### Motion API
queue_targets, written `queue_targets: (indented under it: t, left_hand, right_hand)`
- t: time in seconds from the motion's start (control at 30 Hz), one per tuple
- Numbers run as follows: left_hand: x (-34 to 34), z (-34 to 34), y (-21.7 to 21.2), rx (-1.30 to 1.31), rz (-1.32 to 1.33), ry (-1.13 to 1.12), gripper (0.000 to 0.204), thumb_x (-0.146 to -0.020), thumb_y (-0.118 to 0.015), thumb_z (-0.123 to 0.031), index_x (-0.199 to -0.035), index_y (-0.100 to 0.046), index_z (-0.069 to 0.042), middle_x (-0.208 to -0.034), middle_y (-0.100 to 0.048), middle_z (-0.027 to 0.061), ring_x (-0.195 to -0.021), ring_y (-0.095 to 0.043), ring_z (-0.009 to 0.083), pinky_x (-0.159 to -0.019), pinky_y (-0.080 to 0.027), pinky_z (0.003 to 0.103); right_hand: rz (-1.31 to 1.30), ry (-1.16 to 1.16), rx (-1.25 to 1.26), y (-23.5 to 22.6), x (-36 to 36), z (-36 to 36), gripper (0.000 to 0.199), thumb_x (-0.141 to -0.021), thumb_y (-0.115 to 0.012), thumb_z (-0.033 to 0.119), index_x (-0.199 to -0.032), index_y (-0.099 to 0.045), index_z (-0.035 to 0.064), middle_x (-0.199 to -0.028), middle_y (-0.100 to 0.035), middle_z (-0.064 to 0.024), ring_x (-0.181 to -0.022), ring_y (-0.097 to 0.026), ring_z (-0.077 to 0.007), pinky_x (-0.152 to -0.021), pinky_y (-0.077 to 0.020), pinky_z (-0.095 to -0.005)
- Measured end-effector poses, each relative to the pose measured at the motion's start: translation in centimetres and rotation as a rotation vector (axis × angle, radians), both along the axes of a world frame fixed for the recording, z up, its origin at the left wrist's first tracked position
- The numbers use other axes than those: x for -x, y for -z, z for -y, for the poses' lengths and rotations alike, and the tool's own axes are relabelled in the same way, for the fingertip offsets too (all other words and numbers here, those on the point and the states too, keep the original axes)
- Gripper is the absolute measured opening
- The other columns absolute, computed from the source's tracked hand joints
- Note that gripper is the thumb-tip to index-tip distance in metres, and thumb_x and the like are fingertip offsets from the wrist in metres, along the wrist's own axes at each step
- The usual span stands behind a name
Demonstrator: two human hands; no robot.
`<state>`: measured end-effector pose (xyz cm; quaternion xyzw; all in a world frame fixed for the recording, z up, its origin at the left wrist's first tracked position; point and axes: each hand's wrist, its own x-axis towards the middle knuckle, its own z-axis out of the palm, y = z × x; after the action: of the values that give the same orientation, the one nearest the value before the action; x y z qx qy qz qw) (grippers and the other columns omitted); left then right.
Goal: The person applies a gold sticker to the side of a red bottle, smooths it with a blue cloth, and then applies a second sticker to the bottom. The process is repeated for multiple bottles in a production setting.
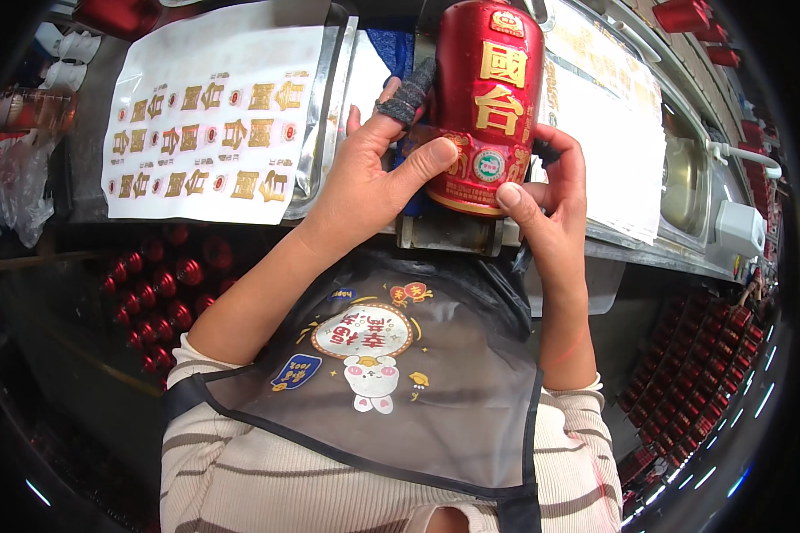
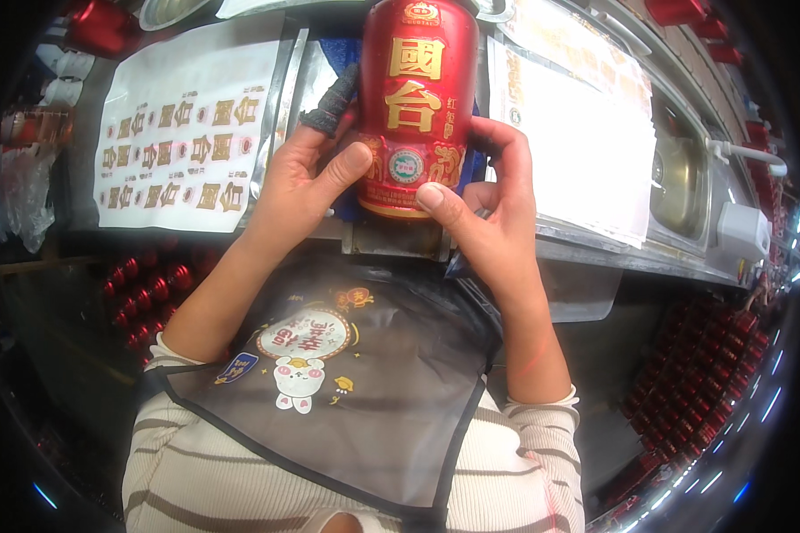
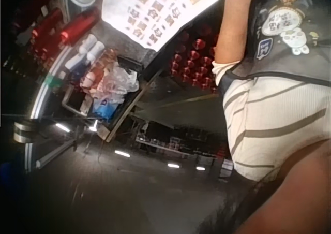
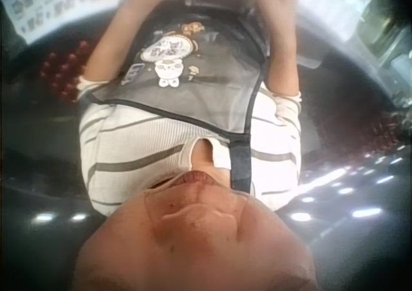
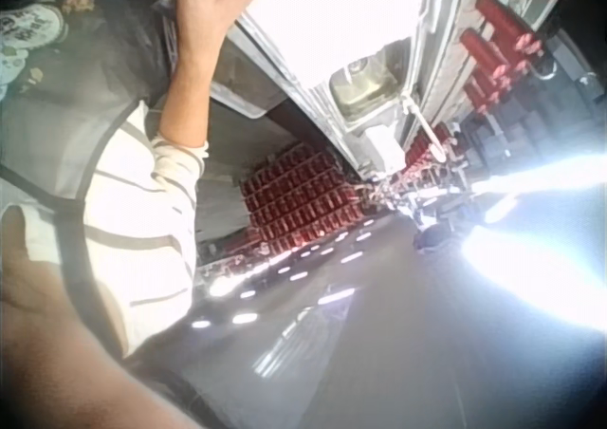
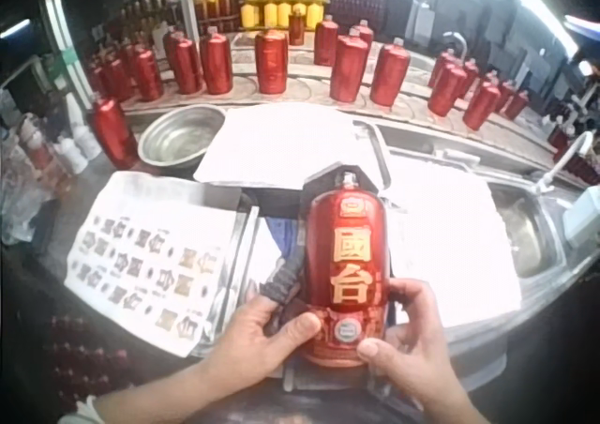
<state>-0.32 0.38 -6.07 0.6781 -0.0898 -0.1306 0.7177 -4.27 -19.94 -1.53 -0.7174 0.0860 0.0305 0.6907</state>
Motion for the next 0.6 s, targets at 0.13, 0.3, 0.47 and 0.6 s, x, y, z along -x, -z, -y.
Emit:
queue_targets:
  t: [0.13,0.3,0.47,0.6]
  left_hand:
    - [0.1,-0.1,0.2,0.018,-0.004,-0.019,0.068,-0.090,-0.069,-0.051,-0.141,-0.053,-0.008,-0.145,-0.053,0.0170,-0.150,-0.026,0.0318,-0.119,0.005,0.055]
    - [0.0,0.1,-0.2,-0.039,0.068,-0.044,0.069,-0.089,-0.071,-0.048,-0.141,-0.052,-0.007,-0.142,-0.055,0.0164,-0.147,-0.032,0.0314,-0.119,0.004,0.053]
    - [-0.1,0.9,-2.8,-0.054,0.051,-0.033,0.060,-0.085,-0.078,-0.041,-0.128,-0.058,-0.005,-0.130,-0.063,0.0119,-0.124,-0.055,0.0255,-0.119,0.000,0.052]
    - [0.1,1.7,-2.9,-0.039,0.056,-0.099,0.052,-0.082,-0.082,-0.033,-0.117,-0.060,-0.001,-0.114,-0.069,0.0110,-0.109,-0.061,0.0201,-0.112,-0.028,0.042]
  right_hand:
    - [0.000,0.028,-0.137,0.2,-0.4,0.0,0.061,-0.084,-0.077,0.016,-0.134,-0.044,0.0013,-0.128,-0.053,-0.0128,-0.075,-0.060,-0.0055,-0.066,-0.0483,-0.0173]
    - [0.029,-0.009,-0.075,0.3,-0.4,0.2,0.053,-0.091,-0.072,0.019,-0.133,-0.045,0.0015,-0.126,-0.053,-0.0133,-0.088,-0.063,-0.0098,-0.077,-0.0514,-0.0219]
    - [-0.096,-0.009,-0.177,-0.2,-1.0,1.4,0.045,-0.093,-0.071,0.015,-0.128,-0.048,0.0002,-0.122,-0.055,-0.0122,-0.088,-0.066,-0.0114,-0.076,-0.0528,-0.0220]
    - [-0.008,0.017,-0.168,0.6,-0.9,0.6,0.043,-0.094,-0.070,0.015,-0.129,-0.049,0.0006,-0.123,-0.055,-0.0120,-0.088,-0.066,-0.0105,-0.075,-0.0536,-0.0215]
